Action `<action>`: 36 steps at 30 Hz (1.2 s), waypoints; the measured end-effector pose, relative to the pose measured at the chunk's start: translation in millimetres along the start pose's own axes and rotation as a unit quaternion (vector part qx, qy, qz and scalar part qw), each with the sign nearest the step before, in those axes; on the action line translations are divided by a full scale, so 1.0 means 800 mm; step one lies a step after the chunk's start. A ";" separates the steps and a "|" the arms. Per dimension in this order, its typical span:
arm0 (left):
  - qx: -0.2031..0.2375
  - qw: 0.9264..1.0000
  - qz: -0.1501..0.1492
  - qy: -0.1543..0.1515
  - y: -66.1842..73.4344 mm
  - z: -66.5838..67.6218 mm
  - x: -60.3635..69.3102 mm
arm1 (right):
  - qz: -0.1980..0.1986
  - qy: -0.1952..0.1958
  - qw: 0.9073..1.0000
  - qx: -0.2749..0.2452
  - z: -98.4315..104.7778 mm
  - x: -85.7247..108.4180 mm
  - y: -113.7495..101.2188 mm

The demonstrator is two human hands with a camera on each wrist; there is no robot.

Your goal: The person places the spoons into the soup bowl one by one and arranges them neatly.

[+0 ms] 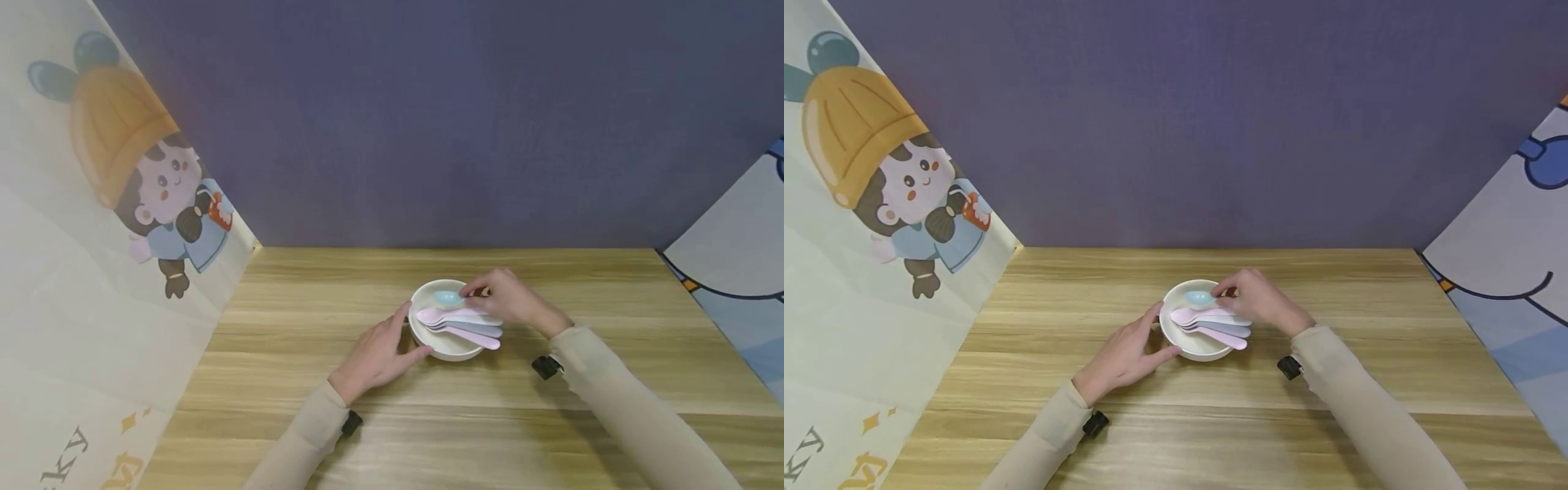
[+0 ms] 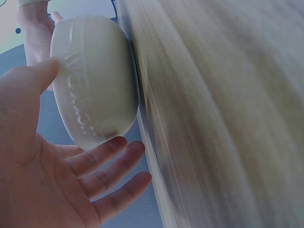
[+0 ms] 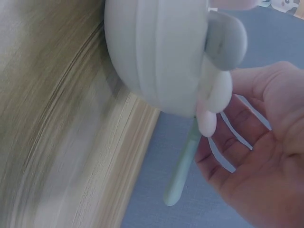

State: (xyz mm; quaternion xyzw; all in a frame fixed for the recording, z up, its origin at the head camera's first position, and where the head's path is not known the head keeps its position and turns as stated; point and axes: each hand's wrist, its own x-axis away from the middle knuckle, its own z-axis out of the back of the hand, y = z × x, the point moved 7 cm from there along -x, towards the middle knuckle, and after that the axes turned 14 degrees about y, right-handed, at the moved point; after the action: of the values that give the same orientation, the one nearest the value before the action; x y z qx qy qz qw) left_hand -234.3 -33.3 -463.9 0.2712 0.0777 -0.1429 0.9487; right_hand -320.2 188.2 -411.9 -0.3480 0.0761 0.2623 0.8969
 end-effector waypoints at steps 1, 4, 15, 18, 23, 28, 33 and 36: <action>0.001 1.000 0.000 0.000 0.000 0.000 0.000 | 0.002 0.001 1.000 0.000 0.000 -0.001 -0.001; 0.002 1.000 0.001 -0.001 0.000 0.001 0.000 | 0.008 0.000 1.000 -0.004 -0.003 -0.003 -0.004; 0.003 1.000 0.001 -0.004 0.000 0.002 0.001 | 0.013 -0.018 1.000 -0.016 -0.016 -0.005 -0.013; 0.003 1.000 0.002 -0.005 0.000 0.002 0.001 | 0.011 -0.022 1.000 -0.013 -0.018 -0.006 -0.016; 0.004 1.000 0.000 -0.004 0.000 0.001 0.000 | 0.010 -0.028 1.000 -0.004 -0.022 -0.008 -0.020; 0.003 1.000 0.003 -0.007 0.001 0.001 0.000 | 0.011 -0.029 1.000 0.003 -0.028 -0.009 -0.019; 0.000 1.000 0.003 -0.010 0.000 0.000 -0.001 | 0.012 -0.033 0.999 0.011 -0.035 -0.009 -0.018; 0.000 1.000 0.003 -0.010 0.000 0.000 0.000 | 0.011 -0.034 0.999 0.011 -0.038 -0.010 -0.017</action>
State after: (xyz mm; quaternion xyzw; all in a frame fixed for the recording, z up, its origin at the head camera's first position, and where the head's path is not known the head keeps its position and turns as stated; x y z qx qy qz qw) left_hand -234.7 -33.3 -464.1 0.2704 0.0671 -0.1426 0.9498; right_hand -318.4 156.2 -424.2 -0.3284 0.0526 0.2830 0.8996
